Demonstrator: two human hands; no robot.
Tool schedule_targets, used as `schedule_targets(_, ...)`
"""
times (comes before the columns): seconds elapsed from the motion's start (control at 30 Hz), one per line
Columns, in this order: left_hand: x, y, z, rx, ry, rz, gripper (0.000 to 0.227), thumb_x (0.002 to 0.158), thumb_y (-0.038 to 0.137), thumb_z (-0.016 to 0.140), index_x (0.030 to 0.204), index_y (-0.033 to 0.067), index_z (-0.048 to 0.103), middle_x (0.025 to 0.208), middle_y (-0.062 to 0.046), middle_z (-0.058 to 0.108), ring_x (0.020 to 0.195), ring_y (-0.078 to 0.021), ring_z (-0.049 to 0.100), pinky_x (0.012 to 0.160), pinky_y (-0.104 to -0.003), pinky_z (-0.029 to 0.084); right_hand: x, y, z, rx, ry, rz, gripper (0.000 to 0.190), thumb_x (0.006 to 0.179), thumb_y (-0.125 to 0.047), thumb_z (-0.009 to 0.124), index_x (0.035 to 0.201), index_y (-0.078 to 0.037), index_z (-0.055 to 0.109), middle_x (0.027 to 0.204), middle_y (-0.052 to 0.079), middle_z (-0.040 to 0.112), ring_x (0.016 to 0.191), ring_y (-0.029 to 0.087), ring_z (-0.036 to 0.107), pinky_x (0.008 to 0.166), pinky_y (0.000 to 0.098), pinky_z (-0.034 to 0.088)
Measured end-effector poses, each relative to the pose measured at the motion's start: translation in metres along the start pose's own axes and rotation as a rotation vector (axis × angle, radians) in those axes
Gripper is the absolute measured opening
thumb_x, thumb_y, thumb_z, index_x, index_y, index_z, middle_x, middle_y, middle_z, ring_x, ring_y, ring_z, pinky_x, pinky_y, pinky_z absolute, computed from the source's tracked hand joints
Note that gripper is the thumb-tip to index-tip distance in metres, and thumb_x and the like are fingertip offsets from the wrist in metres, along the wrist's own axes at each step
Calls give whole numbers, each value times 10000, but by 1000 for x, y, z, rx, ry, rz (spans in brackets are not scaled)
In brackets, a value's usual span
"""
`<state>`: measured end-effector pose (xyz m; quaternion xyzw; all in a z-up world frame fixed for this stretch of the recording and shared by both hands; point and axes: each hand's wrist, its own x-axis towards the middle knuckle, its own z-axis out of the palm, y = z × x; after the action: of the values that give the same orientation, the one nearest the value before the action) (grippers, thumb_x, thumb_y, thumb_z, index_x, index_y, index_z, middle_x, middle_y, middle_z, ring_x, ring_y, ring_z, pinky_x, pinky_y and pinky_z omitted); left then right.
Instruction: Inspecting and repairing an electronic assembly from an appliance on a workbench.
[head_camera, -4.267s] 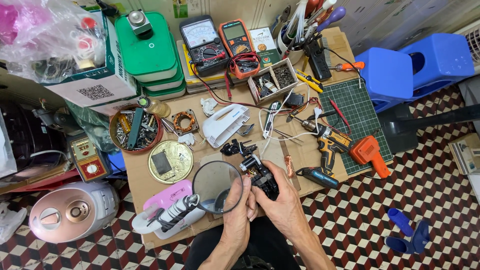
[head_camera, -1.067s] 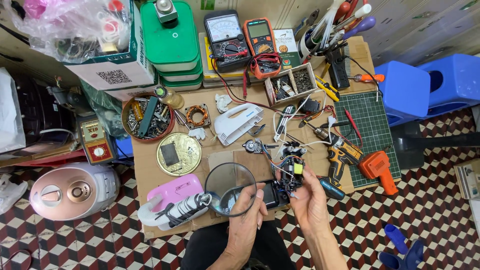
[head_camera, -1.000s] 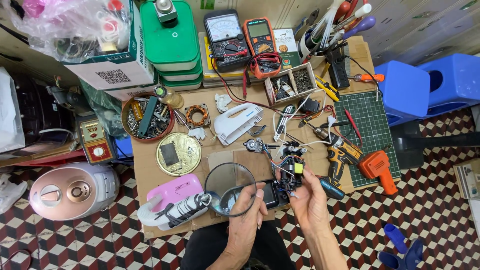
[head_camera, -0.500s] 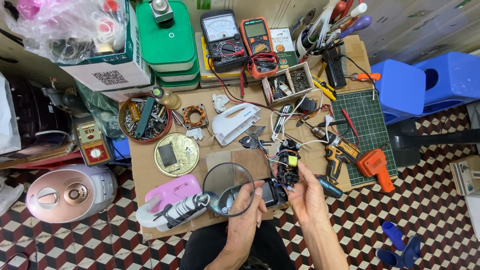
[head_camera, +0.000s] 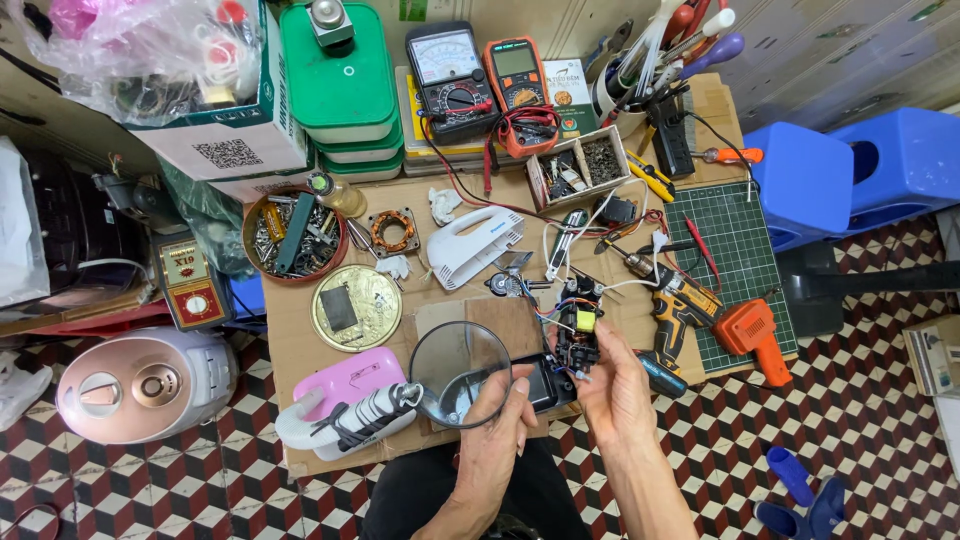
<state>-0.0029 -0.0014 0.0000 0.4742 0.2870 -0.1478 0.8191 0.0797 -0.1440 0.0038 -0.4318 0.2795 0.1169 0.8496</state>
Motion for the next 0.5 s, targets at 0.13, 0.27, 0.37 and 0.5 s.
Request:
schedule_targets(0.13, 1, 0, 0, 14, -4, -16, 351, 1026, 276, 536, 1277, 61, 655, 692, -2, 539, 509, -46, 422, 455, -207, 346, -2, -1, 2, 3, -8, -14, 237, 962, -181, 646, 1111, 2, 633, 1044, 143, 722, 932, 233, 716, 869, 380, 586)
schedule_targets(0.27, 0, -1, 1, 9, -3, -25, 354, 1023, 269, 544, 1280, 51, 653, 697, -3, 539, 511, -48, 412, 456, -206, 341, -3, -2, 3, 15, -3, -6, 226, 964, -174, 654, 1111, -5, 622, 1046, 150, 722, 948, 236, 717, 882, 385, 593)
schedule_targets(0.37, 1, -4, 2, -4, -8, -8, 355, 1021, 261, 555, 1286, 44, 649, 697, -3, 543, 514, -46, 415, 460, -204, 345, -2, -2, 3, 15, -2, 9, 232, 961, -177, 652, 1116, -7, 624, 1047, 152, 723, 951, 239, 718, 878, 391, 594)
schedule_targets(0.5, 2, -8, 4, 23, -24, 33, 343, 1019, 241, 572, 1284, 40, 657, 676, 6, 549, 519, -36, 416, 464, -196, 340, -1, -2, 2, 25, -3, 29, 250, 953, -185, 646, 1130, -9, 629, 1052, 151, 727, 956, 242, 719, 878, 395, 589)
